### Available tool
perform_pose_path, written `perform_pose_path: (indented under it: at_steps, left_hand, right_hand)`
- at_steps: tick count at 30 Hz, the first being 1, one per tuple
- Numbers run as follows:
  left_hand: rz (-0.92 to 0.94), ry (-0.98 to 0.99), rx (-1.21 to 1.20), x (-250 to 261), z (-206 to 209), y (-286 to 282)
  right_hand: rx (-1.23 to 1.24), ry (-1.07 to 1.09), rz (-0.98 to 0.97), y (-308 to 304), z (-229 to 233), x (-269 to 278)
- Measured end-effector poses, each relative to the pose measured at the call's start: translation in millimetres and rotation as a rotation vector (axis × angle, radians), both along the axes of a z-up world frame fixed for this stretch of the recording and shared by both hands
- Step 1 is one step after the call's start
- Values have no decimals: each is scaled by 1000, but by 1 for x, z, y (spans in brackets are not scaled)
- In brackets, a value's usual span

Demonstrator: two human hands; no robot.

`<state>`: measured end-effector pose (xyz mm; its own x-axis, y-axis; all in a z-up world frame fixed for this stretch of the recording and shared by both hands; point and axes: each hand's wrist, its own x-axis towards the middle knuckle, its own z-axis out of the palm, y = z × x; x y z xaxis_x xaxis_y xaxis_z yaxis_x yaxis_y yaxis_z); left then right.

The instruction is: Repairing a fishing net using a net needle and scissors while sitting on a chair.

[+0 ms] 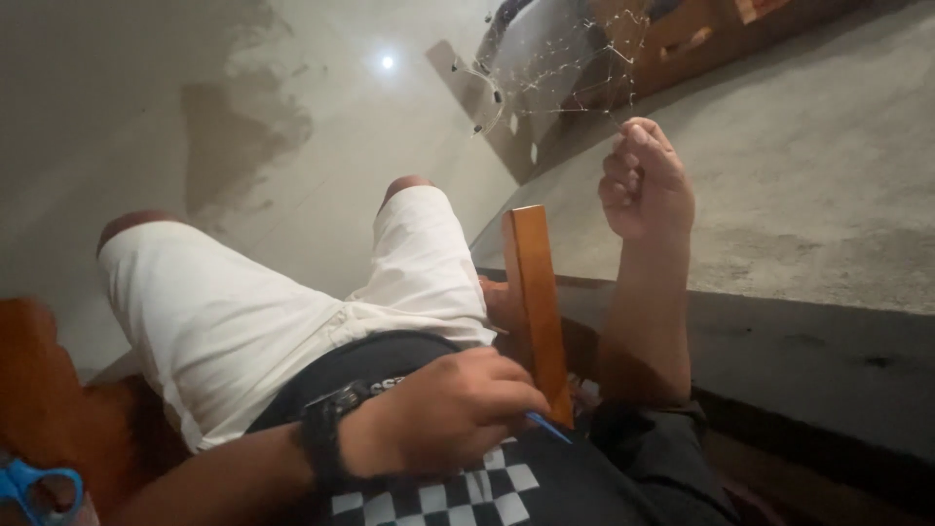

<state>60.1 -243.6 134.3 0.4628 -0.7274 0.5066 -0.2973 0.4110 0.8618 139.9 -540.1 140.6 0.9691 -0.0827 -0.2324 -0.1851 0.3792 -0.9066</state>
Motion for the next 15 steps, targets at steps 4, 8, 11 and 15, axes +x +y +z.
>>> perform_pose_path:
  at_steps: [4,8,11,15]
  left_hand:
    - [14,-3,-50,-5,4,-6]
    - [90,-52,-96,-11,4,-14]
    - [43,-89,-82,-11,13,-12]
    - [34,-77,-65,-17,13,-8]
  right_hand:
    - [-114,134,-63,-1,-3,21]
    - [-58,150,279,5,3,40]
    - [-321,252,118,25,10,44]
    - [-305,81,101,17,-6,37]
